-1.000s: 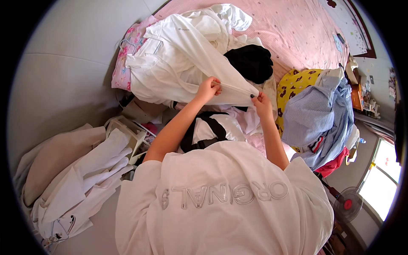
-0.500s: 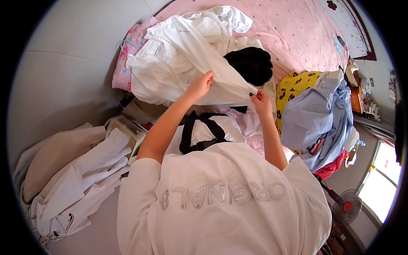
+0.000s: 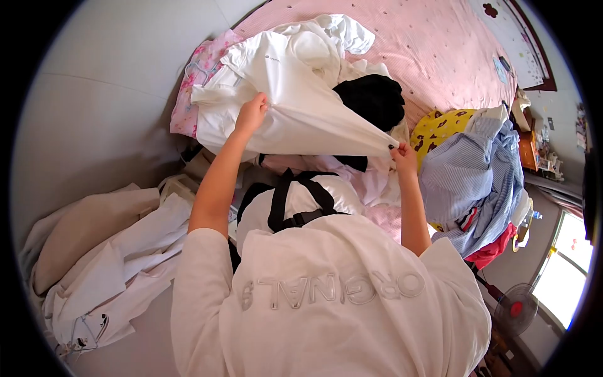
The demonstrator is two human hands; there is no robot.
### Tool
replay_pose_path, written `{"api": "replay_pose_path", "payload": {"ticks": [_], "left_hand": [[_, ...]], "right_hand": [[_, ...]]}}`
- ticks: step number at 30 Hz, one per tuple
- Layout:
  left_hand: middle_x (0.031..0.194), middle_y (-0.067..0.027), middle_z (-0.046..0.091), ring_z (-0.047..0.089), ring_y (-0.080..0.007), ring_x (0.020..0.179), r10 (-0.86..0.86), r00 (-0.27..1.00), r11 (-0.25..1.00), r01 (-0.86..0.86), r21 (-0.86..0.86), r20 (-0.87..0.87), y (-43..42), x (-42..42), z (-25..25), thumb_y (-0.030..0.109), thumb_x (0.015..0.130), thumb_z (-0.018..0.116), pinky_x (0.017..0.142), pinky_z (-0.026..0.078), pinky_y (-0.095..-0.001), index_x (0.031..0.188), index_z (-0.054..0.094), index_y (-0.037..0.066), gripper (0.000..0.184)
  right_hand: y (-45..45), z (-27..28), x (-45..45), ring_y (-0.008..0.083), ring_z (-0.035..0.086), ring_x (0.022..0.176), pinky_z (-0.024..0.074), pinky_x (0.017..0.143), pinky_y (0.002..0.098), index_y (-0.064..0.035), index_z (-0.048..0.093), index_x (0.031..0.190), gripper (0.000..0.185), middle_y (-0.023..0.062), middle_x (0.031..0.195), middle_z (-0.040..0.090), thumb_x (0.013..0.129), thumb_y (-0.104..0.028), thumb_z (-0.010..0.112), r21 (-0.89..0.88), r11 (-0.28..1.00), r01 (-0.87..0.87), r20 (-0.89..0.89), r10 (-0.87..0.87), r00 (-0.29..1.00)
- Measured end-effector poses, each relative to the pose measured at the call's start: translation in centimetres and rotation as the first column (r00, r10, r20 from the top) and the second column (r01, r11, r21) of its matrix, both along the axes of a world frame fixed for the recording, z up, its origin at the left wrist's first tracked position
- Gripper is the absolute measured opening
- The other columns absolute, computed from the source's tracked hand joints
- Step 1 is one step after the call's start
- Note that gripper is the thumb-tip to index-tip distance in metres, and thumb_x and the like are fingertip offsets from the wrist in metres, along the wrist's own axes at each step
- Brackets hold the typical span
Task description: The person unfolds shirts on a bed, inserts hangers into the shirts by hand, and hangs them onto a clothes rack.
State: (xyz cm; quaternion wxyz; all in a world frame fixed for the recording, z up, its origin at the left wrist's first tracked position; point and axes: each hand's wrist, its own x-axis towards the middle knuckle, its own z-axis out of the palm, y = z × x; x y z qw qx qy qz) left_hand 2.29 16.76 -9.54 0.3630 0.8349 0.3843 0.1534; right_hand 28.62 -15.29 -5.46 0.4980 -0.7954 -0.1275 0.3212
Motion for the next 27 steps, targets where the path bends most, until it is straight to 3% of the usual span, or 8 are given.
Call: {"api": "replay_pose_path", "payload": {"ticks": [5,11,14,17,20,23,27], "left_hand": [[0.071,-0.0183,0.055,0.054,-0.0378,0.069,0.05,0.998,0.982,-0.055,0.183,0.032,4.3,-0.8,-0.3,0.007,0.076,0.046,0.059,0.04,-0.0433,0.083,0.048,0.007,0.007],[0.072,-0.0185,0.056,0.054,-0.0383,0.07,0.138,0.985,0.974,-0.117,0.193,-0.101,8.2,-2.6,1.0,0.009,0.077,0.048,0.06,0.04,-0.0441,0.084,0.046,0.006,0.008],[0.072,-0.0185,0.056,0.053,-0.0387,0.071,0.192,0.979,0.97,-0.177,0.168,-0.076,7.4,-2.7,0.1,0.009,0.076,0.049,0.06,0.039,-0.0444,0.085,0.046,0.006,0.01],[0.072,-0.0192,0.055,0.053,-0.0393,0.071,0.114,0.989,0.974,-0.094,0.205,-0.089,5.8,-2.7,0.4,0.01,0.077,0.048,0.06,0.039,-0.0447,0.085,0.045,0.006,0.009],[0.073,-0.0195,0.055,0.053,-0.0396,0.071,0.135,0.974,0.979,-0.103,0.176,-0.183,6.6,-3.6,-0.8,0.011,0.078,0.048,0.06,0.039,-0.045,0.085,0.045,0.006,0.01],[0.073,-0.0196,0.056,0.053,-0.0394,0.071,0.198,0.976,0.954,-0.17,0.246,-0.095,8.3,-4.2,-0.5,0.012,0.078,0.047,0.06,0.039,-0.0453,0.086,0.046,0.006,0.01],[0.075,-0.0196,0.056,0.054,-0.0384,0.074,0.176,0.976,0.954,-0.136,0.267,-0.132,9.3,-4.1,0.6,0.012,0.078,0.048,0.061,0.039,-0.0456,0.086,0.047,0.006,0.01]], "right_hand": [[-1.2,0.8,0.9,0.0066,0.05,0.065,0.0387,0.062,0.0191,-0.0029,0.053,0.091,0.015,-0.0001,0.077,0.057,0.077,-0.005,0.056,0.023,0.997,0.07,-0.041,-0.069,0.997],[-3.7,-2.3,2.3,0.0068,0.051,0.066,0.0399,0.06,0.0202,-0.003,0.052,0.092,0.015,0.0,0.077,0.057,0.077,-0.006,0.057,-0.014,0.997,0.076,-0.024,-0.076,0.997],[-4.4,-3.9,1.5,0.0068,0.05,0.064,0.0399,0.059,0.0206,-0.0032,0.052,0.091,0.015,0.0001,0.076,0.057,0.077,-0.006,0.057,-0.046,0.992,0.117,-0.043,-0.119,0.992],[-5.9,-7.1,1.2,0.0068,0.049,0.062,0.0393,0.057,0.0207,-0.0032,0.053,0.09,0.014,0.0001,0.074,0.057,0.077,-0.006,0.057,-0.089,0.982,0.168,0.023,-0.167,0.986],[-6.3,-7.4,0.6,0.0072,0.049,0.062,0.0389,0.056,0.0207,-0.0032,0.053,0.089,0.013,0.0,0.074,0.056,0.077,-0.007,0.058,-0.126,0.975,0.184,0.05,-0.179,0.983],[-6.3,-6.6,0.6,0.0074,0.049,0.062,0.039,0.056,0.0208,-0.0032,0.053,0.087,0.013,-0.0002,0.074,0.056,0.076,-0.007,0.058,-0.095,0.976,0.197,0.044,-0.194,0.98],[-7.1,-6.9,0.8,0.0073,0.049,0.061,0.0391,0.056,0.0207,-0.0045,0.052,0.085,0.012,-0.0007,0.073,0.054,0.075,-0.007,0.058,-0.135,0.97,0.202,0.019,-0.201,0.979]]}}
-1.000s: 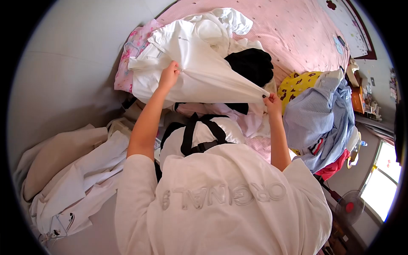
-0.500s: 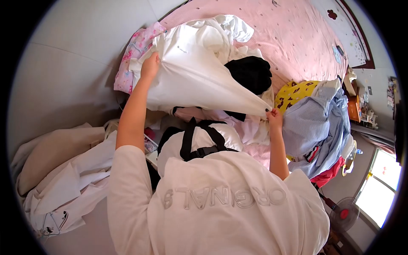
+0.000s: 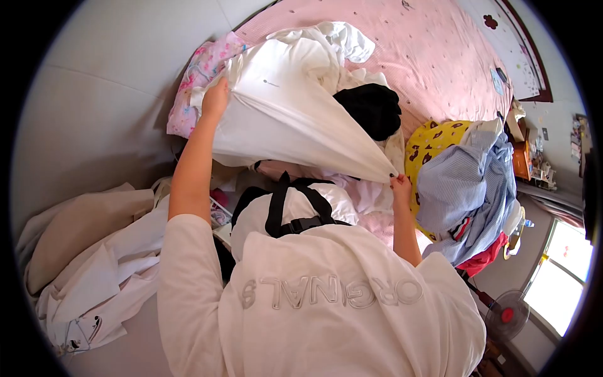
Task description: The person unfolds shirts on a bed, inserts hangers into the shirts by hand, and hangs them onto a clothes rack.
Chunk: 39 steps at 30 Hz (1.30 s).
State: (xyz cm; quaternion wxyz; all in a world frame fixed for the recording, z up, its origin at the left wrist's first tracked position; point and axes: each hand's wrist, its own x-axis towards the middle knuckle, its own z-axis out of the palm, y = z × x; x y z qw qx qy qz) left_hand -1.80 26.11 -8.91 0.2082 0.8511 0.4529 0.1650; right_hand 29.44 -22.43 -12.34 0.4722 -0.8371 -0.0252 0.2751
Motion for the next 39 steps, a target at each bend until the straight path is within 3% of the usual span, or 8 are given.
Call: {"api": "replay_pose_path", "payload": {"ticks": [11,14,19,20,26,29,32,39], "left_hand": [[0.078,-0.0167,0.058,0.056,-0.0346,0.077,0.082,0.996,0.996,-0.083,-0.04,-0.041,-1.1,-2.2,-0.5,0.009,0.078,0.051,0.063,0.043,-0.0411,0.087,0.049,0.006,0.01],[0.087,-0.0172,0.059,0.057,-0.0331,0.082,0.102,0.993,0.986,-0.092,-0.141,0.06,-1.8,-3.3,-2.4,0.012,0.075,0.058,0.069,0.044,-0.0379,0.104,0.046,0.008,0.032],[0.106,-0.0212,0.052,0.051,-0.0349,0.098,0.232,0.969,0.971,-0.235,0.037,0.08,-2.2,-6.9,-5.9,0.013,0.07,0.065,0.081,0.041,-0.0384,0.119,0.037,0.003,0.058],[0.109,-0.0208,0.051,0.049,-0.035,0.101,0.283,0.955,0.957,-0.276,-0.087,0.09,-1.8,-7.9,-6.6,0.019,0.069,0.066,0.084,0.04,-0.0386,0.121,0.036,0.002,0.063],[0.108,-0.0211,0.052,0.048,-0.0355,0.101,0.4,0.893,0.852,-0.445,-0.277,-0.204,-2.1,-11.7,-10.4,0.036,0.071,0.063,0.085,0.039,-0.0398,0.118,0.038,0.0,0.064],[0.105,-0.0219,0.053,0.049,-0.0357,0.1,0.397,0.906,0.83,-0.422,-0.365,-0.145,-3.0,-11.9,-11.5,0.038,0.072,0.062,0.084,0.039,-0.04,0.115,0.04,0.0,0.062],[0.102,-0.0227,0.054,0.051,-0.0362,0.096,0.46,0.883,0.867,-0.47,-0.166,-0.099,-3.0,-11.5,-12.9,0.037,0.073,0.061,0.082,0.041,-0.0398,0.109,0.045,-0.002,0.056],[0.078,-0.0233,0.056,0.054,-0.0377,0.076,0.417,0.907,0.837,-0.356,-0.415,0.061,-4.2,-9.7,-10.6,0.037,0.079,0.053,0.065,0.041,-0.0418,0.079,0.054,-0.004,0.041]], "right_hand": [[-7.0,-4.5,-0.2,0.0083,0.046,0.055,0.037,0.047,0.0202,-0.0076,0.051,0.08,0.01,-0.0012,0.067,0.049,0.073,-0.007,0.058,-0.132,0.981,0.141,-0.195,-0.165,0.967],[-7.8,-6.3,0.2,0.0118,0.047,0.056,0.0407,0.051,0.0253,-0.0049,0.053,0.083,0.013,0.0008,0.065,0.051,0.071,-0.007,0.059,-0.178,0.979,0.104,-0.198,-0.139,0.97],[-4.9,-5.7,-2.5,0.0255,0.052,0.078,0.0423,0.072,0.0336,0.0017,0.048,0.095,0.028,0.0127,0.087,0.053,0.068,-0.003,0.057,-0.403,0.915,0.01,0.321,0.131,0.938],[-3.9,-4.9,-3.6,0.0285,0.052,0.084,0.0417,0.076,0.0355,0.0026,0.047,0.096,0.03,0.0152,0.092,0.052,0.068,-0.003,0.057,-0.419,0.907,-0.031,0.403,0.217,0.889],[8.3,1.8,-7.9,0.0335,0.044,0.1,0.0343,0.088,0.0384,0.0023,0.045,0.103,0.035,0.019,0.102,0.047,0.069,0.001,0.053,-0.231,0.836,-0.498,0.631,0.518,0.577],[14.7,2.6,-8.4,0.0324,0.046,0.098,0.0365,0.086,0.0378,0.002,0.045,0.105,0.037,0.0186,0.102,0.048,0.069,0.002,0.054,-0.139,0.786,-0.602,0.639,0.536,0.552],[20.9,3.5,-8.7,0.0308,0.048,0.096,0.0388,0.083,0.0367,0.0009,0.045,0.105,0.038,0.0175,0.101,0.049,0.069,0.001,0.055,-0.034,0.74,-0.672,0.567,0.568,0.596],[28.3,5.2,-12.1,0.026,0.054,0.089,0.0425,0.079,0.0343,-0.0022,0.047,0.105,0.037,0.013,0.096,0.054,0.07,-0.002,0.057,0.075,0.576,-0.814,0.515,0.676,0.526]]}}
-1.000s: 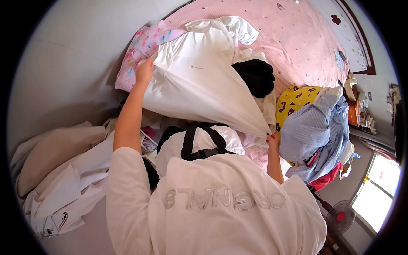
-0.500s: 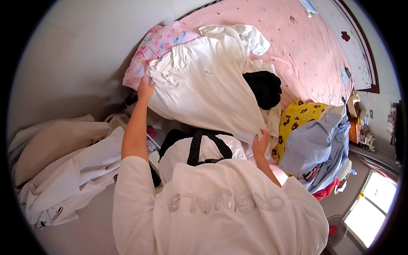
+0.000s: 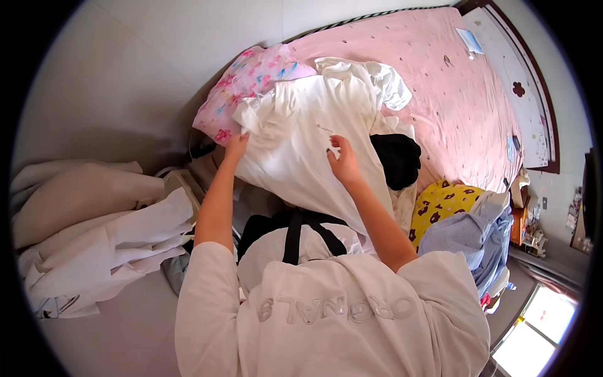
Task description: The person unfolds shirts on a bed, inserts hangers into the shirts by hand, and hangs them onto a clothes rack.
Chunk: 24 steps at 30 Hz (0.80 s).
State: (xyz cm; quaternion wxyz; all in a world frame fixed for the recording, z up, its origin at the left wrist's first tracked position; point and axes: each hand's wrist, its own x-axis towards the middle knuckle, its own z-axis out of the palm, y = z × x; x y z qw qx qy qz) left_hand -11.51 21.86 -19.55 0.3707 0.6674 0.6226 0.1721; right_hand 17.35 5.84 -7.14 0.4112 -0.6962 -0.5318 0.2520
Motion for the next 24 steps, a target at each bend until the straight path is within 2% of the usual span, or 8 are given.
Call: {"api": "replay_pose_path", "payload": {"ticks": [3,9,12,13,16,17,21,24], "left_hand": [[0.063,-0.02,0.051,0.05,-0.0387,0.063,0.038,0.998,0.964,-0.024,0.264,-0.052,-4.0,2.4,7.0,0.032,0.083,0.048,0.054,0.037,-0.0435,0.07,0.049,0.0,0.035],[0.056,-0.018,0.046,0.047,-0.0373,0.054,-0.163,0.985,0.92,0.131,0.371,0.055,-11.1,1.0,16.2,0.022,0.083,0.051,0.046,0.035,-0.0396,0.068,0.046,0.0,0.027],[0.055,-0.0184,0.042,0.043,-0.0372,0.052,-0.158,0.981,0.922,0.107,0.373,0.11,-12.8,-1.1,18.3,0.018,0.083,0.051,0.045,0.034,-0.0368,0.067,0.043,-0.001,0.026],[0.054,-0.0181,0.041,0.041,-0.0358,0.051,-0.137,0.98,0.92,0.073,0.385,0.143,-12.9,-1.2,18.8,0.019,0.084,0.05,0.045,0.033,-0.036,0.066,0.043,-0.001,0.027],[0.052,-0.0142,0.038,0.036,-0.0258,0.049,-0.035,0.977,0.917,-0.052,0.396,0.208,-13.0,-2.2,20.1,0.02,0.086,0.048,0.046,0.032,-0.0325,0.068,0.044,-0.002,0.029],[0.052,-0.0108,0.038,0.035,-0.0186,0.049,0.019,0.977,0.919,-0.101,0.382,0.215,-12.7,-2.6,20.2,0.022,0.087,0.047,0.047,0.032,-0.0306,0.07,0.047,-0.003,0.03],[0.053,-0.0006,0.038,0.034,-0.0055,0.055,0.075,0.952,0.952,-0.158,0.263,0.298,-12.5,-3.2,21.2,0.026,0.088,0.045,0.048,0.032,-0.0255,0.072,0.051,-0.004,0.035],[0.053,-0.0087,0.04,0.034,-0.0109,0.053,-0.049,0.935,0.959,-0.054,0.277,0.351,-12.9,-3.7,21.6,0.024,0.087,0.047,0.051,0.034,-0.025,0.082,0.052,-0.001,0.027]], "right_hand": [[0.8,0.6,-0.8,0.0276,0.05,0.096,0.0407,0.083,0.0355,-0.0019,0.045,0.109,0.042,0.0146,0.104,0.052,0.069,-0.004,0.059,-0.065,0.991,-0.118,-0.039,0.115,0.993],[5.0,6.1,2.6,0.0336,0.041,0.107,0.0351,0.09,0.0389,0.0002,0.037,0.119,0.067,0.018,0.113,0.045,0.062,-0.015,0.069,0.215,0.927,-0.307,0.495,0.168,0.853],[6.7,8.7,4.8,0.0297,0.045,0.102,0.0362,0.088,0.0369,-0.0049,0.048,0.109,0.049,0.0121,0.103,0.051,0.065,-0.016,0.067,0.046,0.896,-0.442,0.526,0.354,0.773],[6.6,9.6,4.6,0.0253,0.052,0.089,0.0388,0.081,0.0355,-0.0064,0.055,0.089,0.027,0.0071,0.085,0.056,0.065,-0.014,0.065,0.099,0.915,-0.39,0.59,0.262,0.764],[6.4,11.5,3.9,0.0227,0.054,0.072,0.0393,0.074,0.0352,-0.0069,0.054,0.071,0.016,0.004,0.069,0.057,0.061,-0.014,0.064,0.071,0.939,-0.336,0.727,0.182,0.662],[6.5,11.8,4.0,0.0232,0.052,0.058,0.0404,0.066,0.035,-0.008,0.052,0.062,0.015,0.0034,0.057,0.053,0.058,-0.015,0.064,0.247,0.89,-0.384,0.726,0.093,0.682],[6.4,14.7,4.8,0.0264,0.052,0.052,0.0405,0.048,0.0353,-0.0068,0.053,0.059,0.016,0.0068,0.053,0.052,0.057,-0.016,0.066,0.247,0.905,-0.348,0.669,0.101,0.737],[5.7,17.6,4.9,0.0262,0.052,0.051,0.0409,0.048,0.035,-0.0067,0.056,0.062,0.016,0.0076,0.053,0.052,0.056,-0.015,0.067,0.22,0.924,-0.313,0.567,0.14,0.812]]}}
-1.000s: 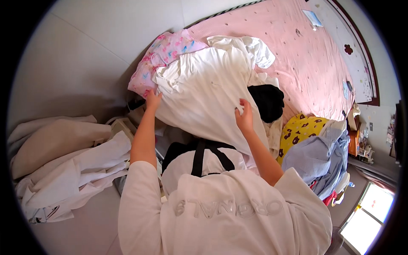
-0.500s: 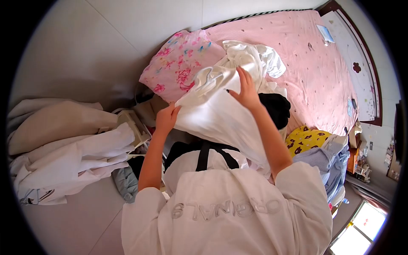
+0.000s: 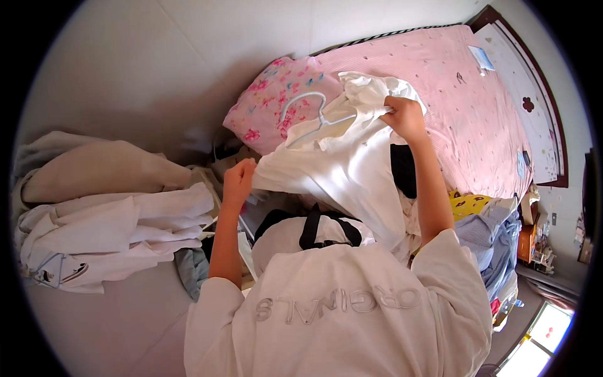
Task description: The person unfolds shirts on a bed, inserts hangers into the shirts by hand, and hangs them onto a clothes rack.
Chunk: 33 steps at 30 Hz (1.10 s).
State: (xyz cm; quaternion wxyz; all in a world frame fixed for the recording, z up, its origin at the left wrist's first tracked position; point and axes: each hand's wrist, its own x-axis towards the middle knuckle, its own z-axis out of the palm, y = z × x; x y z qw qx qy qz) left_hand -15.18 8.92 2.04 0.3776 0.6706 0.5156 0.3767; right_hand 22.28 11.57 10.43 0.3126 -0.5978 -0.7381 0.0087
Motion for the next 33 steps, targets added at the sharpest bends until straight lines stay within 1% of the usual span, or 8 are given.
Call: {"api": "replay_pose_path", "payload": {"ticks": [8,11,13,19,23,26,27,33], "left_hand": [[0.112,-0.0089,0.05,0.048,-0.0213,0.101,-0.13,0.907,0.573,0.399,-0.716,0.401,3.4,3.4,-1.1,0.059,0.079,0.04,0.083,0.038,-0.0378,0.133,0.017,0.014,0.074],[0.112,-0.0095,0.049,0.046,-0.0207,0.101,-0.31,0.832,0.5,0.555,-0.665,0.46,6.2,6.7,-13.2,0.06,0.073,0.047,0.086,0.034,-0.0395,0.128,0.031,0.012,0.074],[0.109,-0.0093,0.052,0.05,-0.02,0.095,-0.208,0.872,0.323,0.489,-0.81,0.444,5.4,9.8,-8.8,0.051,0.072,0.056,0.082,0.039,-0.0373,0.124,0.038,0.011,0.068],[0.087,-0.0072,0.057,0.054,-0.0155,0.069,-0.116,0.993,0.943,0.113,-0.314,0.007,4.1,7.5,-3.1,0.007,0.072,0.056,0.058,0.044,-0.0259,0.107,0.052,0.005,0.036],[0.08,-0.0104,0.056,0.056,-0.0185,0.071,0.114,0.992,0.939,-0.09,0.331,-0.052,2.9,4.1,4.2,0.008,0.07,0.056,0.061,0.045,-0.0301,0.101,0.055,0.004,0.03],[0.081,-0.015,0.057,0.056,-0.0284,0.078,-0.009,0.857,0.931,0.195,0.308,-0.515,1.6,4.0,2.1,0.008,0.067,0.053,0.066,0.045,-0.0389,0.095,0.056,0.005,0.028],[0.083,-0.0189,0.057,0.053,-0.0358,0.082,-0.199,0.764,0.97,0.241,-0.015,-0.614,1.4,4.1,2.3,0.011,0.067,0.049,0.071,0.043,-0.0443,0.087,0.058,0.003,0.023],[0.086,-0.0212,0.058,0.055,-0.0359,0.082,-0.044,0.741,0.999,0.035,-0.027,-0.67,3.9,2.6,4.2,0.019,0.074,0.043,0.071,0.043,-0.0442,0.082,0.061,0.003,0.025]], "right_hand": [[-0.1,2.7,2.8,0.0248,0.049,0.05,0.0392,0.047,0.0327,-0.0045,0.052,0.059,0.019,0.0076,0.052,0.048,0.051,-0.012,0.067,0.273,0.948,-0.165,0.138,0.131,0.982],[-0.6,3.0,2.2,0.0252,0.048,0.051,0.039,0.048,0.0333,-0.0044,0.051,0.059,0.018,0.0074,0.052,0.047,0.05,-0.01,0.066,0.264,0.942,-0.206,0.112,0.183,0.977],[-1.3,2.9,2.2,0.0255,0.048,0.051,0.039,0.049,0.0337,-0.0042,0.051,0.059,0.018,0.0076,0.052,0.048,0.05,-0.01,0.066,0.251,0.944,-0.212,0.094,0.194,0.976],[-3.7,1.1,3.9,0.0251,0.047,0.051,0.0385,0.05,0.0327,-0.0037,0.05,0.059,0.02,0.0078,0.052,0.046,0.049,-0.01,0.066,0.253,0.959,-0.128,0.053,0.119,0.992],[-4.9,0.4,4.5,0.0239,0.047,0.05,0.038,0.048,0.0317,-0.0035,0.049,0.057,0.021,0.0071,0.05,0.045,0.05,-0.011,0.068,0.265,0.958,-0.107,0.027,0.103,0.994],[-5.1,0.1,3.5,0.0243,0.048,0.051,0.0383,0.048,0.0316,-0.0037,0.049,0.056,0.022,0.0068,0.051,0.047,0.05,-0.011,0.069,0.234,0.964,-0.125,0.013,0.125,0.992],[-5.1,-0.1,3.1,0.0243,0.048,0.051,0.0385,0.048,0.0317,-0.0038,0.049,0.056,0.022,0.0068,0.051,0.047,0.05,-0.012,0.069,0.223,0.964,-0.145,0.016,0.145,0.989],[-4.7,-0.5,1.8,0.0246,0.049,0.052,0.0391,0.048,0.0324,-0.0043,0.05,0.056,0.022,0.0072,0.052,0.048,0.051,-0.014,0.07,0.189,0.947,-0.261,0.051,0.256,0.965]]}}
